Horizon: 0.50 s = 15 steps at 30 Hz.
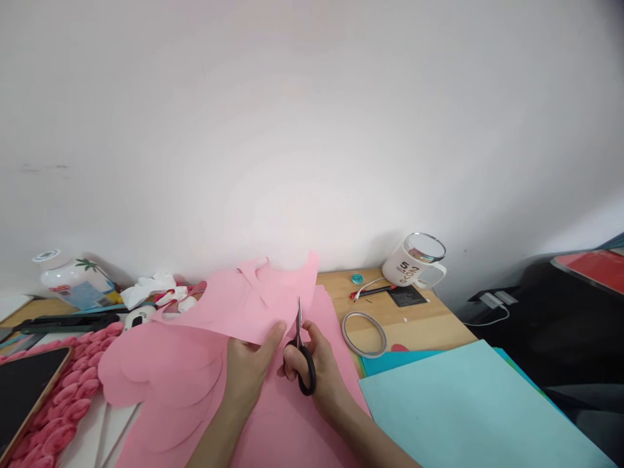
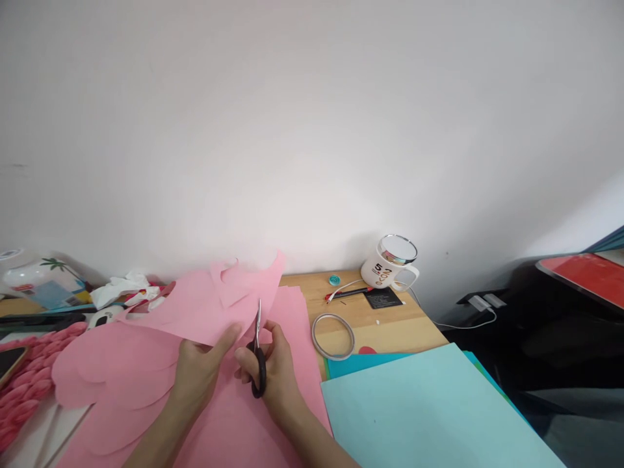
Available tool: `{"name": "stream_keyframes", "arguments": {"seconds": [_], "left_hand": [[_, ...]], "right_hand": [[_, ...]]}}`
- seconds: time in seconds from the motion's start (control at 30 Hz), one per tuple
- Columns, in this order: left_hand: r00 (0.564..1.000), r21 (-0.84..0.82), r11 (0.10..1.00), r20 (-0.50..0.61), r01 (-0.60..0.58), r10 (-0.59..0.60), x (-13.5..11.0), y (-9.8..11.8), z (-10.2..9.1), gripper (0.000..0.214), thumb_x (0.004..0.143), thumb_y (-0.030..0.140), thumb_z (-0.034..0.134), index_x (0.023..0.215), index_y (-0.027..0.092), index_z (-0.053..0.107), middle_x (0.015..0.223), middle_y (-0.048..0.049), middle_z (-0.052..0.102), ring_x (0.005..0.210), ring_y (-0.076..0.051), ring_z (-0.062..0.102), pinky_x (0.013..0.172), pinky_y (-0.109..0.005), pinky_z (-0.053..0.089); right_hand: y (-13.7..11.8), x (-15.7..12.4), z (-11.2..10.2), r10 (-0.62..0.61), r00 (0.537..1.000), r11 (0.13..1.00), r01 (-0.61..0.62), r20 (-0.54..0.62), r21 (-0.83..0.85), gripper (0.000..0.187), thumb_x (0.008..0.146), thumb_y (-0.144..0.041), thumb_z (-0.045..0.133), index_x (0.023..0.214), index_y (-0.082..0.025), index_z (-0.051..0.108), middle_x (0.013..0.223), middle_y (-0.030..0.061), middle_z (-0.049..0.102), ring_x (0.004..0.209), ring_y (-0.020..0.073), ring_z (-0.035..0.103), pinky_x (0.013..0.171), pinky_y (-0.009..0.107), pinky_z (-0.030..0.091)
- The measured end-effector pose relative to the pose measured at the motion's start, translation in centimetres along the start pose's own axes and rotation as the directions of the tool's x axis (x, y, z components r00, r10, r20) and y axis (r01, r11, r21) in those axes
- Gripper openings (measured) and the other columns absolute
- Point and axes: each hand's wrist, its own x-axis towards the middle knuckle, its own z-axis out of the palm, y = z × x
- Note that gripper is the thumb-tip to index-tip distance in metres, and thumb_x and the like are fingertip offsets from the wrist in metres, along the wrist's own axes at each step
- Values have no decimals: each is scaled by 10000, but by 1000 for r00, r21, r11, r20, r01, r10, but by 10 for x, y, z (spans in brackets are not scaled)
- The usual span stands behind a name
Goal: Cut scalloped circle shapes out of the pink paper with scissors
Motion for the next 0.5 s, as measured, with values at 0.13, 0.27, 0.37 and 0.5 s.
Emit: {"name": "stream_keyframes", "arguments": {"seconds": [0.13,0.27,0.37,0.5], "left_hand": [[998,6,1000,67,-18,18,0,0,1,183,577,291,710,637,140,624,516,8,629,459,-146,576,436,-235,483],[993,35,999,113,-42,38,0,-3,0,164,588,286,699,635,145,629,599,-27,679,623,-196,646,593,-275,529],[994,28,997,77,-74,72,1,-4,-1,189,571,267,708,702,148,640,698,-39,703,717,-209,658,667,-286,530],[993,41,997,105,-66,62,1,-3,-1,152,585,273,703,626,150,624,617,-29,680,720,-213,657,667,-280,528]], "right_hand": [[-5,1,-2,-8,1000,1000,9,-17,17,409,656,-262,696,949,-189,421,456,-96,479,441,102,450,460,214,358],[-7,4,-5,-65,998,997,65,-12,33,397,634,-270,706,918,-197,438,537,-65,505,531,116,445,489,217,329],[-6,6,-6,-97,995,994,97,-5,40,408,633,-273,703,935,-199,439,577,-48,516,569,125,440,500,222,319],[-8,4,-5,-86,996,995,86,0,44,398,640,-267,693,935,-197,435,575,-52,509,567,121,426,504,221,306]]}}
